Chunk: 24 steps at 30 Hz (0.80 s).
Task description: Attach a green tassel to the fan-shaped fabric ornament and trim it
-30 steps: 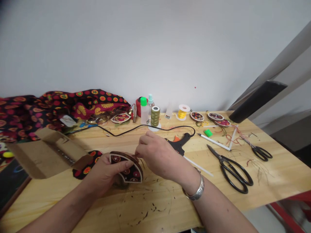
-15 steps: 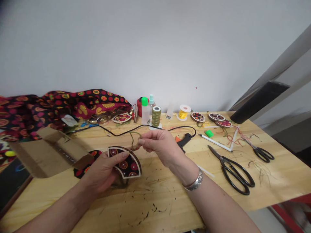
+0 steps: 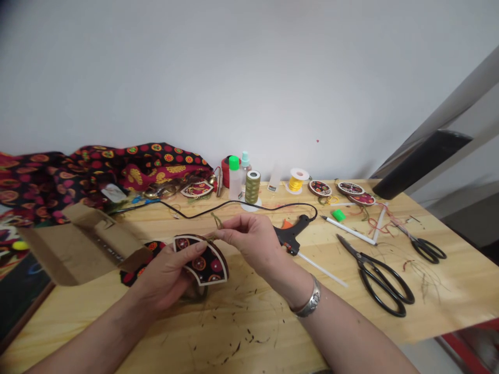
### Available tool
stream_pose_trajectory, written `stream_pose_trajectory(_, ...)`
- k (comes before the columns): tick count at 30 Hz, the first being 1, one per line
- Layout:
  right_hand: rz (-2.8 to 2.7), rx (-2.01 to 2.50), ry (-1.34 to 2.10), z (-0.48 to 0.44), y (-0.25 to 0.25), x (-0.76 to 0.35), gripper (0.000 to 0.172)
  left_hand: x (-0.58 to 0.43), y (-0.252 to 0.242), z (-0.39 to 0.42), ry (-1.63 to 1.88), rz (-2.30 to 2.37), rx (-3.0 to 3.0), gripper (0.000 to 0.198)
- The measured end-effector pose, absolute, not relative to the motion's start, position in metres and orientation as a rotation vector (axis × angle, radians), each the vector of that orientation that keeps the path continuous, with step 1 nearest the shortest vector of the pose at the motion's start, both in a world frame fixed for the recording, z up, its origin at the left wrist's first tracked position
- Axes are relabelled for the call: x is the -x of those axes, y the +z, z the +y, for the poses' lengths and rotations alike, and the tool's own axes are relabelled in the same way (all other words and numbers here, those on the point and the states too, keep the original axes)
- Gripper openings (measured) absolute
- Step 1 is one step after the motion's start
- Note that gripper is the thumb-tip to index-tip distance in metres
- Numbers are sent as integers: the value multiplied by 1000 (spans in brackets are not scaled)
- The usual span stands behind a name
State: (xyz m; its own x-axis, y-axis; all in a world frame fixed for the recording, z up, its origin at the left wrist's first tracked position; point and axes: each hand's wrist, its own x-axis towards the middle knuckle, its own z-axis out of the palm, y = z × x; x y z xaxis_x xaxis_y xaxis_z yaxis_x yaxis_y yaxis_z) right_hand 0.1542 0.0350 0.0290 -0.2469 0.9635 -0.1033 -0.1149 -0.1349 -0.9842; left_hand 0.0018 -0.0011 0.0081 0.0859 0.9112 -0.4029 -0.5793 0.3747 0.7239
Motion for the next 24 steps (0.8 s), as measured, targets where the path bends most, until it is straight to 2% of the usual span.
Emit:
stream_pose_trajectory(4,-1182,1057,1651,37,30,-156,15,-1,7,-1,1171,934,-441,21)
stream_pose_trajectory(8,-1200,1020,1720,41,28,-162,13,0,8,-1,1163,940,-486,48)
stream_pose_trajectory(11,-1172,1025,1682,43,29,-165,14,0,9,-2,1151,953,-529,59)
stream_pose_trajectory(17,-1273,920,1736,47,31,-171,9,0,8,-5,1140,963,-599,62)
stream_pose_trajectory(24,-1390,993,1710,43,32,-170,10,1,6,-5,1103,977,-660,57)
